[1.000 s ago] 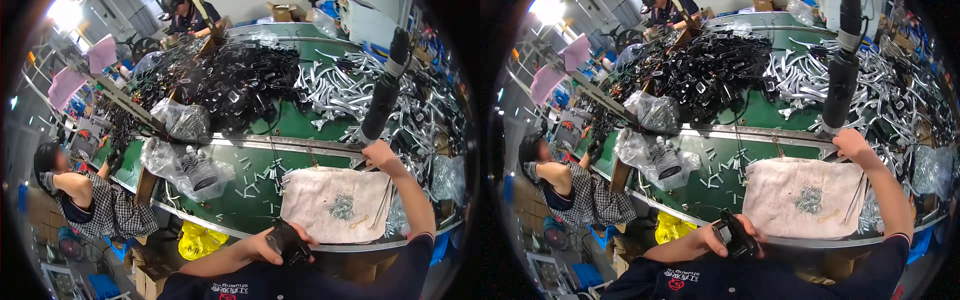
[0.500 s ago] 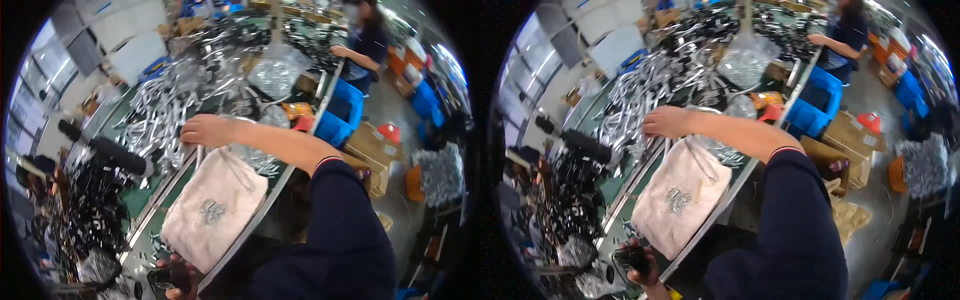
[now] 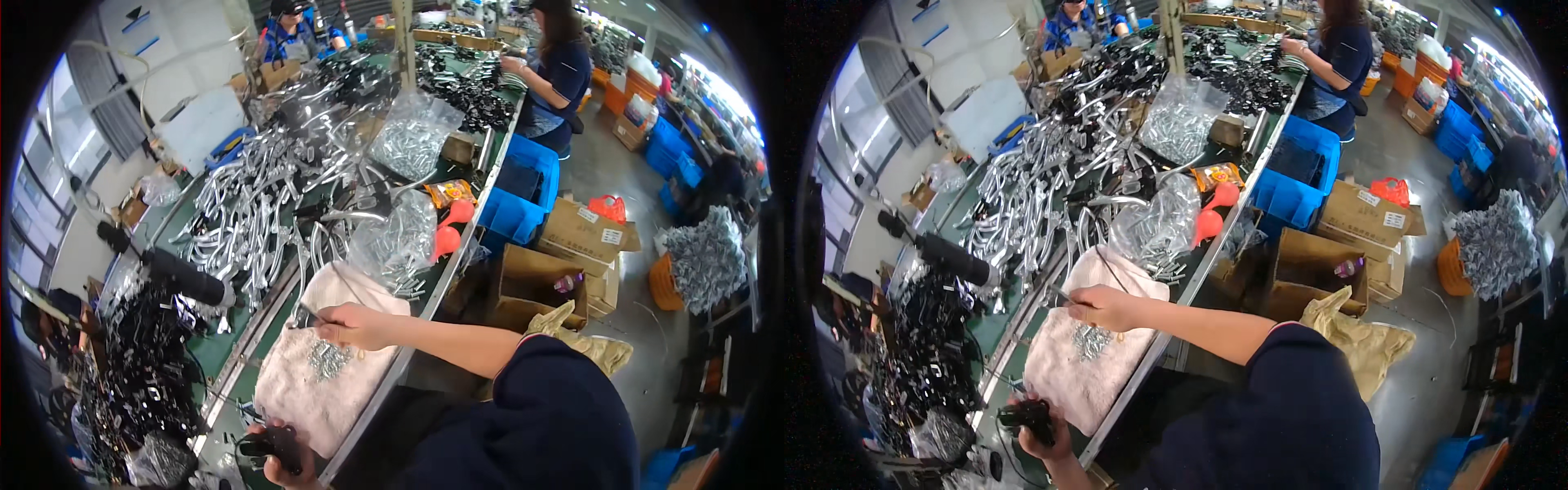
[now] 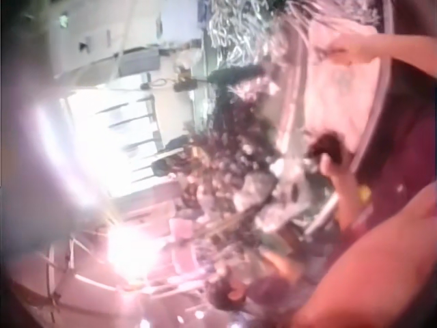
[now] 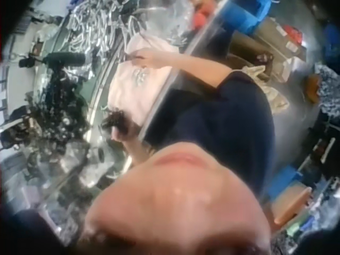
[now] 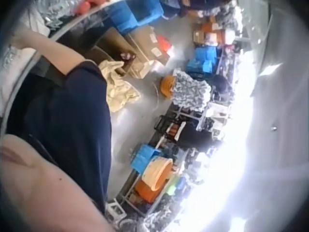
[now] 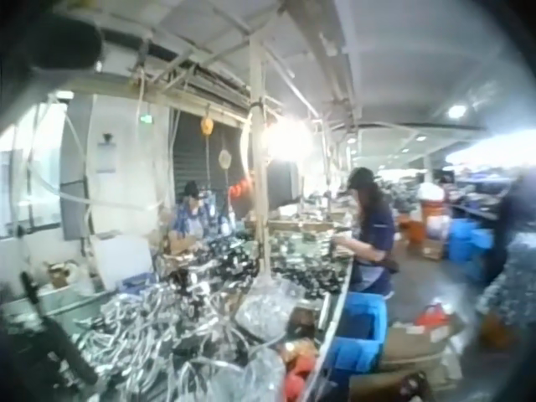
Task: The person assembles brake levers by attaching a silver lever to a black mount, inserting a pin through the hinge, and securing it with a small clip by hand.
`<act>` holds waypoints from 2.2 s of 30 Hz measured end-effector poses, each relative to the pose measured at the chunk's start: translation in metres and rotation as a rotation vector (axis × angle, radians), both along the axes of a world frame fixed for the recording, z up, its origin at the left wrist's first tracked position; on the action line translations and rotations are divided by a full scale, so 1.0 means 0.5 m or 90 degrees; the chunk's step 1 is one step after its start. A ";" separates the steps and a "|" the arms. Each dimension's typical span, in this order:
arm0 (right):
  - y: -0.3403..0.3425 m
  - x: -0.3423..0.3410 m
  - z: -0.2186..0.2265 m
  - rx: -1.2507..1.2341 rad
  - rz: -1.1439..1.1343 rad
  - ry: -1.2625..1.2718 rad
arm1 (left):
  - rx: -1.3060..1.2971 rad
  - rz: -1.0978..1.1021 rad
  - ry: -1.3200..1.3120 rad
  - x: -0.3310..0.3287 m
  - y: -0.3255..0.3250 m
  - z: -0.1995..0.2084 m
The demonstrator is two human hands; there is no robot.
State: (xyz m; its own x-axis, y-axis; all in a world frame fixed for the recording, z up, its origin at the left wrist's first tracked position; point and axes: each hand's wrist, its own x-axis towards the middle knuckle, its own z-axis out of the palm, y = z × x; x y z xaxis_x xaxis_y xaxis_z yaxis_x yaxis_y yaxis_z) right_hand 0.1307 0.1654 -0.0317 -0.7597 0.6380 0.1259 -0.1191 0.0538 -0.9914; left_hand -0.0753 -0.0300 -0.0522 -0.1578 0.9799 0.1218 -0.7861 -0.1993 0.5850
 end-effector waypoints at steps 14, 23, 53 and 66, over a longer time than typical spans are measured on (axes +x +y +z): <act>-0.169 -0.080 0.069 0.151 0.201 -0.181 | 0.088 0.166 0.084 -0.004 -0.037 0.052; -0.253 -0.133 0.066 0.180 0.301 -0.356 | 0.014 0.192 0.172 -0.002 -0.111 0.044; -0.283 -0.311 0.084 0.321 0.457 -0.363 | 0.104 0.365 0.286 -0.091 -0.198 0.012; -0.262 -0.316 0.082 0.297 0.491 -0.422 | 0.058 0.193 0.225 -0.103 -0.201 0.034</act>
State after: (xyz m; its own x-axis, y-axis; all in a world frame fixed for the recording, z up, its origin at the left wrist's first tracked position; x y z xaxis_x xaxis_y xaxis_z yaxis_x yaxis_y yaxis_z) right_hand -0.0275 0.0343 0.0094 -0.9374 -0.0372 -0.3462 0.2628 0.5765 -0.7737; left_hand -0.1269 -0.1304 -0.0354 -0.3684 0.8791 0.3024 -0.4411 -0.4516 0.7756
